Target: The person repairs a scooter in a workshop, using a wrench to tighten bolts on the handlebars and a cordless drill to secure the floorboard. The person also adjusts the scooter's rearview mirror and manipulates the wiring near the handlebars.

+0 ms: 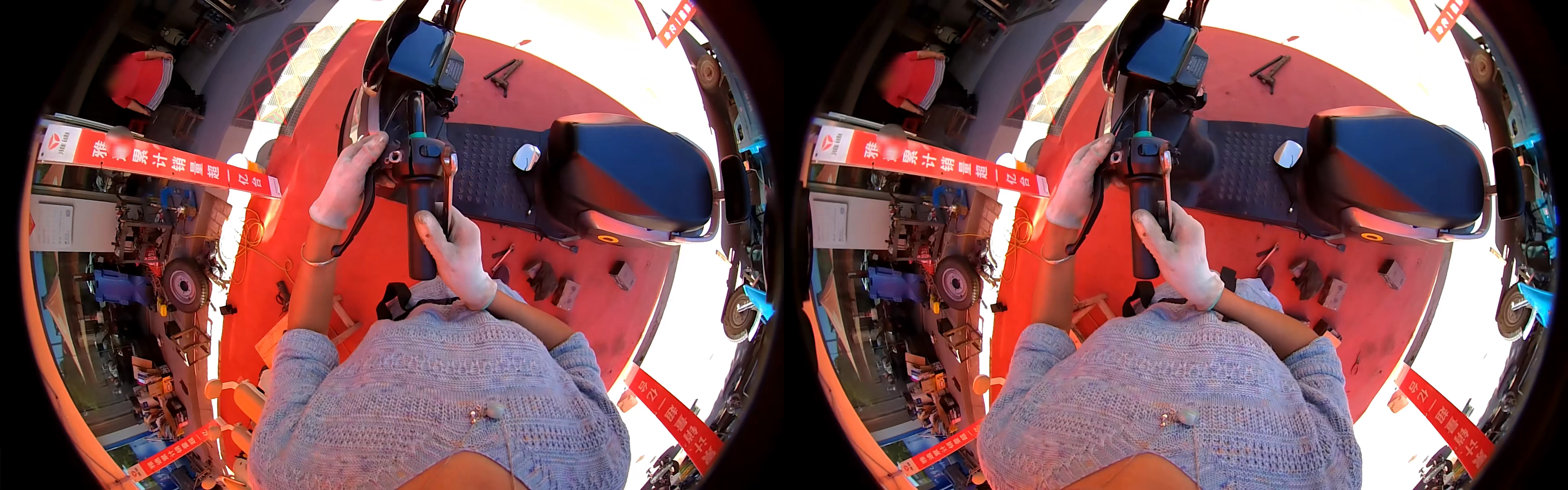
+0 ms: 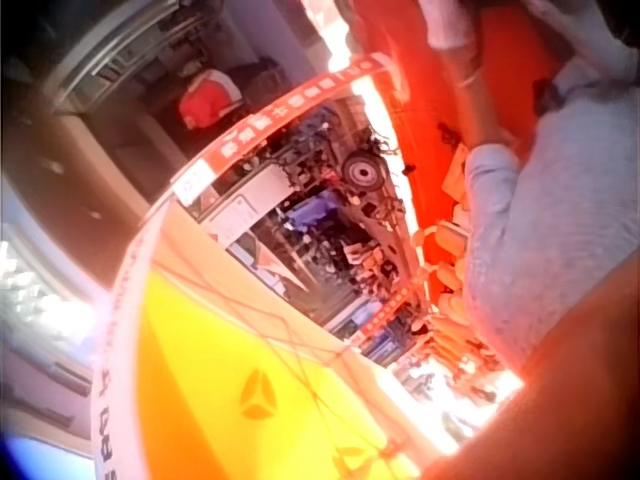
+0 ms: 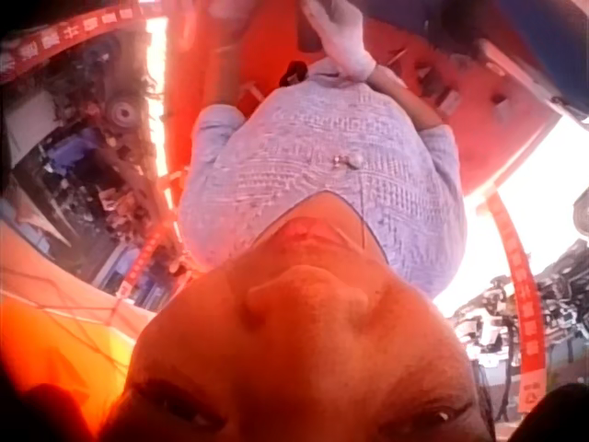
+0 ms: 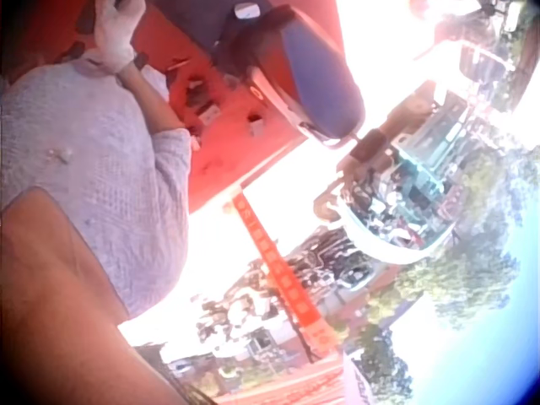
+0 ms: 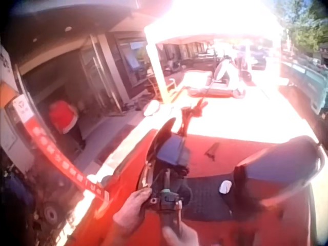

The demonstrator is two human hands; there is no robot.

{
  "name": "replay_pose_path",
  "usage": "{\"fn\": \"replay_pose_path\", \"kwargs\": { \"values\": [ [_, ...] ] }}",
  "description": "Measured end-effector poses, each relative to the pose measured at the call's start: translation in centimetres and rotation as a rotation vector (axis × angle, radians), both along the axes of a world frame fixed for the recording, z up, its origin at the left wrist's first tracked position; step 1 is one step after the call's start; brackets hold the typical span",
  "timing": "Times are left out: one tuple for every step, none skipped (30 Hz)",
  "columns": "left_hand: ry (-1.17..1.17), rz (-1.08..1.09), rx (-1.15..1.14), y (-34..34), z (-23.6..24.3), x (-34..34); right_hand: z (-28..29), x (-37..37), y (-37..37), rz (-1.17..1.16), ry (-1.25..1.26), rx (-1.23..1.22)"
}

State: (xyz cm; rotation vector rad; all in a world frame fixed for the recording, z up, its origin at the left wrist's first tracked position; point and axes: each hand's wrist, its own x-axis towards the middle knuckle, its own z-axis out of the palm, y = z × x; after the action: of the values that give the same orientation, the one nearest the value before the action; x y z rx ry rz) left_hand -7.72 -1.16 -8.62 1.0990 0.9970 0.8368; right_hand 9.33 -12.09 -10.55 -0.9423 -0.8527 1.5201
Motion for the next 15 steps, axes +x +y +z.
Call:
{"fn": "replay_pose_path", "kwargs": {
  "values": [
    [0.109, 0.01, 0.12, 0.5, -1.7, -0.8, -0.1, 0.4, -0.1, -0.015, -0.026, 0.0],
    [0.221, 0.026, 0.242, 1.3, -4.9, -2.6, -0.4, 0.5, -0.1, -0.022, -0.049, 0.002],
    [0.246, 0.031, 0.27, 1.7, -5.1, -2.4, -1.1, 0.9, 0.1, -0.044, -0.075, -0.002],
    [0.274, 0.041, 0.299, 1.9, -5.3, -2.3, -1.7, 1.2, 0.6, -0.108, 0.024, -0.084],
    [0.301, 0.051, 0.328, 2.0, -4.9, -1.9, -2.1, 1.9, 1.3, -0.142, 0.029, -0.125],
    [0.193, 0.1, 0.216, 2.7, -4.6, -0.5, -3.3, 2.5, 2.3, -0.187, 0.09, -0.193],
    [0.086, 0.144, 0.108, 3.8, -4.2, 0.7, -4.2, 3.2, 3.5, -0.259, 0.096, -0.239],
    [0.162, 0.125, 0.283, 5.6, -6.7, -0.5, -5.5, 3.6, 4.6, -0.254, 0.105, -0.224],
    [0.406, 0.109, 0.427, 5.9, -6.4, 0.2, -6.3, 4.4, 5.9, -0.274, 0.093, -0.236],
    [0.647, 0.087, 0.578, 6.3, -5.7, 1.2, -6.9, 5.1, 7.0, -0.277, 0.107, -0.248],
    [0.888, 0.07, 0.728, 6.6, -5.1, 1.9, -7.4, 5.7, 8.1, -0.273, 0.12, -0.26],
    [1.195, 0.15, 0.893, 7.3, -4.6, 2.4, -7.6, 6.0, 9.3, -0.264, 0.136, -0.258],
    [1.246, 0.148, 0.992, 7.7, -4.5, 2.5, -7.8, 6.1, 10.5, -0.25, 0.156, -0.257],
    [1.297, 0.145, 1.09, 8.0, -4.6, 2.6, -8.0, 6.1, 11.5, -0.236, 0.177, -0.258],
    [1.344, 0.141, 1.19, 8.6, -4.8, 2.5, -8.3, 5.9, 12.6, -0.237, 0.194, -0.25]
  ]
}}
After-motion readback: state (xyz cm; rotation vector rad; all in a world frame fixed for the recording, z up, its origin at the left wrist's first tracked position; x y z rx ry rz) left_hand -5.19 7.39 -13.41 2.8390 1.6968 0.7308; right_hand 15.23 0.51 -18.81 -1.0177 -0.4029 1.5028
